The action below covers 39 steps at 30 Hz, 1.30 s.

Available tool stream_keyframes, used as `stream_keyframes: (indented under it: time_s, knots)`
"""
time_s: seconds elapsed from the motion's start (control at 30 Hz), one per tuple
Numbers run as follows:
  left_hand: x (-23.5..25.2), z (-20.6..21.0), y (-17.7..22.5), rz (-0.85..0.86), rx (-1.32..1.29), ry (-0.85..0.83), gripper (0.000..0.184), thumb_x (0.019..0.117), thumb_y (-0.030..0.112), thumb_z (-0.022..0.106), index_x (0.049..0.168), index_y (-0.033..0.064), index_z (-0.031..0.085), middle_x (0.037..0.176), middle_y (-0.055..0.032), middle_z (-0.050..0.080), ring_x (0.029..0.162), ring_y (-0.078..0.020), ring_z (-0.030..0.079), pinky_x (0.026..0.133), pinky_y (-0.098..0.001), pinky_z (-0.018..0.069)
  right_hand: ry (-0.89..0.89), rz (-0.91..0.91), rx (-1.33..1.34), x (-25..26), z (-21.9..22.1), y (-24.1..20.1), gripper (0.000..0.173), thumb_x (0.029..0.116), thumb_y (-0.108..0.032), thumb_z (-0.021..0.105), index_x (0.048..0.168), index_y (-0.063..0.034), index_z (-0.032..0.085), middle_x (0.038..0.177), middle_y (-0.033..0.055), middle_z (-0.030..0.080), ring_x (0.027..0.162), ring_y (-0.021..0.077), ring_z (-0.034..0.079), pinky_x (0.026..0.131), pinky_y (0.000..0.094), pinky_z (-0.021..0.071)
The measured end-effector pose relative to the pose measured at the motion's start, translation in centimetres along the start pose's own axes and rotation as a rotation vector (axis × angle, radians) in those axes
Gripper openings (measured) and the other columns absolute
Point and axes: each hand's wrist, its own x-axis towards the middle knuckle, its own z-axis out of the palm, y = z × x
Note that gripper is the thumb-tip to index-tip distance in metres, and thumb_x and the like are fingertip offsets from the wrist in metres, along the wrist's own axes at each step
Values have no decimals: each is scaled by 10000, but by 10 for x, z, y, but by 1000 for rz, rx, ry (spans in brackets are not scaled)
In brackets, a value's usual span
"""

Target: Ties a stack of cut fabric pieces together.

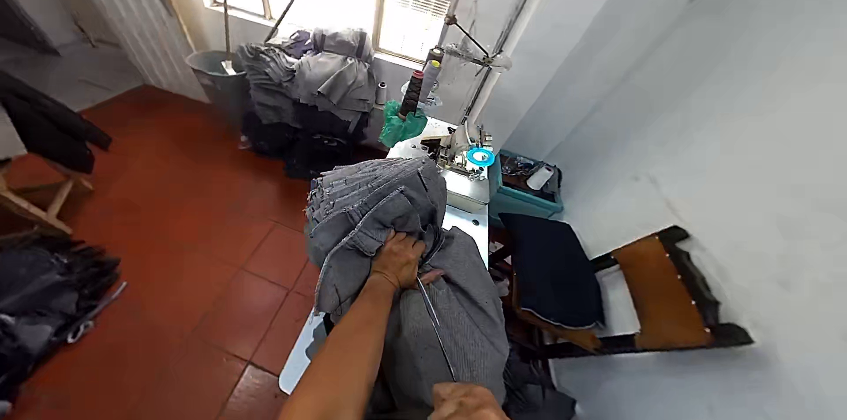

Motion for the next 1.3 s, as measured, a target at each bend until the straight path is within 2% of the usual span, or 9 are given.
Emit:
stream_keyframes:
  time_s: [0.3, 0.43, 0.6, 0.67, 0.77, 0.9, 1.0, 1.1, 1.3]
  knots:
    - [5, 45, -10, 265, -9, 461, 457, 976, 524, 572, 1008, 102, 743, 1056, -107, 751, 1028, -306, 712, 933, -512, 542, 356, -149, 252, -8, -11, 16, 490, 1104, -420, 380, 760, -128, 572, 652, -27, 512, 702, 50, 543, 749, 249, 442]
    - [-20, 54, -23, 536, -60, 580, 171, 1024, 223, 573, 1064, 166, 729, 1173, -6, 731, 1199, -191, 655, 1113, -447, 460, 660, -140, 497, -19, -23, 33, 457, 1084, -467, 414, 765, -230, 640, 665, -113, 547, 692, 11, 550, 735, 224, 445]
    - [-20, 65, -12, 386, -113, 651, 190, 1000, 88, 553, 1001, 161, 728, 1051, -13, 742, 1101, -183, 687, 1034, -422, 510, 899, -135, 820, -26, -57, 53, 452, 1043, -482, 487, 768, -221, 732, 702, -104, 647, 661, 16, 622, 645, 189, 523]
    - [-17, 67, -5, 304, -108, 690, 186, 986, 94, 557, 962, 155, 732, 994, -25, 739, 1035, -199, 698, 979, -436, 527, 1084, 92, 428, -56, -97, 90, 154, 979, -335, 665, 972, -194, 728, 892, -62, 699, 742, 36, 654, 663, 201, 563]
    - [-19, 68, 1, 212, -104, 708, 187, 987, 135, 569, 948, 145, 751, 947, -44, 738, 988, -228, 708, 943, -468, 530, 931, 595, -330, -157, -170, 180, 867, 692, -116, 863, 1451, 43, 477, 1508, 260, 437, 1172, 310, 607, 934, 445, 548]
    - [-16, 68, 11, 127, -120, 722, 227, 986, 171, 562, 954, 138, 784, 877, -76, 715, 917, -267, 702, 906, -506, 526, 1514, 846, -87, -257, -206, 218, 895, 838, 1, 746, 1583, -8, 251, 1614, 279, 241, 1340, 359, 483, 1036, 441, 505]
    - [-14, 70, 11, 91, -89, 735, 237, 988, 181, 559, 955, 144, 791, 835, -70, 693, 882, -264, 689, 902, -497, 508, 1181, 904, -503, -229, -168, 192, 571, 937, -192, 720, 1381, 116, 535, 1297, 428, 517, 1087, 491, 605, 913, 558, 521]
    - [-12, 77, 12, 74, -77, 732, 256, 997, 185, 545, 969, 155, 798, 831, -64, 685, 882, -253, 680, 912, -492, 494, 605, 743, -639, -130, -89, 190, 450, 971, -233, 661, 1370, -26, 637, 1120, 213, 707, 978, 350, 704, 880, 532, 574]
    - [-12, 77, 13, 34, -52, 744, 224, 988, 175, 572, 975, 154, 794, 858, -58, 706, 904, -246, 692, 918, -485, 505, 610, 727, -726, -31, -39, 234, 289, 942, -77, 655, 1187, 76, 661, 1054, 260, 699, 944, 420, 715, 825, 555, 580]
